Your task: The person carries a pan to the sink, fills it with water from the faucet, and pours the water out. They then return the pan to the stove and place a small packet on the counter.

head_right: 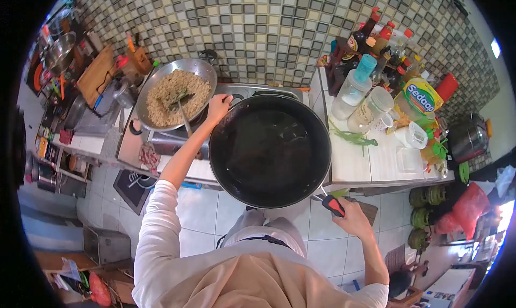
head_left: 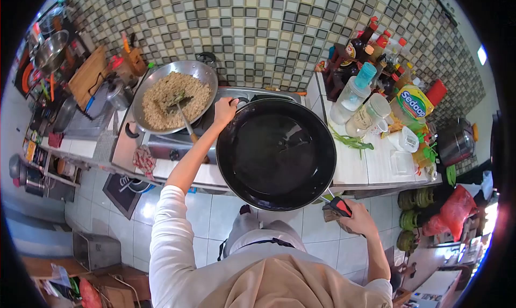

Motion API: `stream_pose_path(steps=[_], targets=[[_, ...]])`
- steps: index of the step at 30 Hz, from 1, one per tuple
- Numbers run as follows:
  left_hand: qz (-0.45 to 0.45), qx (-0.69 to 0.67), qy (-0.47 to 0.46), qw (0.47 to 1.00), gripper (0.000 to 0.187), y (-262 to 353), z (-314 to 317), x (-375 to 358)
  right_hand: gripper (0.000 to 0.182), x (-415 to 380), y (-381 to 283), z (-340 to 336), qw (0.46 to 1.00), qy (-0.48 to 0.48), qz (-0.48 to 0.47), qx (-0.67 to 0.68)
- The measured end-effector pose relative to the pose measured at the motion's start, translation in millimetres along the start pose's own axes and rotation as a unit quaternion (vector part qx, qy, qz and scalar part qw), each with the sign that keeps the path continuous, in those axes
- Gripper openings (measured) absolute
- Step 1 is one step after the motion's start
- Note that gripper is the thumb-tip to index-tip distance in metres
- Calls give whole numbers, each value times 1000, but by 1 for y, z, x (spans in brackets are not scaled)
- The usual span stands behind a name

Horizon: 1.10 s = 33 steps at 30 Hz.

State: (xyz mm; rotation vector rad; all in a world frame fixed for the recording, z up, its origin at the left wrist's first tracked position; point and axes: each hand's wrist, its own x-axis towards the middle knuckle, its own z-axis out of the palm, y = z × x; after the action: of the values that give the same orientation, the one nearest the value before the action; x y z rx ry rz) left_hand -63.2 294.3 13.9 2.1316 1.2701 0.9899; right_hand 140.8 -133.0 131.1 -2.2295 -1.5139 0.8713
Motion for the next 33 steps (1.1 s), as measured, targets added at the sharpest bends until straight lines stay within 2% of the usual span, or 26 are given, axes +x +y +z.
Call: stream_pose_path(steps=[5, 8, 11, 13, 15, 17, 20, 27, 33], targets=[[12, -13, 60, 998, 26, 30, -51, -66, 33, -41, 13, -5, 998, -22, -39, -36], [-22, 4, 87, 996, 25, 49, -85, -117, 33, -68, 8, -10, 998, -44, -40, -37], [-81, 15, 83, 993, 25, 47, -112, -168, 31, -88, 12, -6, 994, -65, -65, -62], [-78, 17, 142, 987, 26, 40, -124, -203, 30, -97, 13, 2, 992, -85, -79, -56], [-89, 24, 137, 986, 25, 26, -141, -231, 29, -107, 13, 10, 989, -93, -98, -58], [-130, 9, 112, 985, 25, 22, -162, -261, 29, -110, 9, 21, 979, -97, -156, -90], [-156, 31, 141, 977, 24, 4, -195, -305, 32, -109, -5, 39, 972, -151, -168, -72], [-230, 65, 230, 943, 23, -50, -297, -388, 37, -86, -82, 104, 943, -202, -246, -92], [-271, 82, 296, 912, 22, -116, -404, -441, 44, -57, -184, 185, 908, -286, -287, -105]])
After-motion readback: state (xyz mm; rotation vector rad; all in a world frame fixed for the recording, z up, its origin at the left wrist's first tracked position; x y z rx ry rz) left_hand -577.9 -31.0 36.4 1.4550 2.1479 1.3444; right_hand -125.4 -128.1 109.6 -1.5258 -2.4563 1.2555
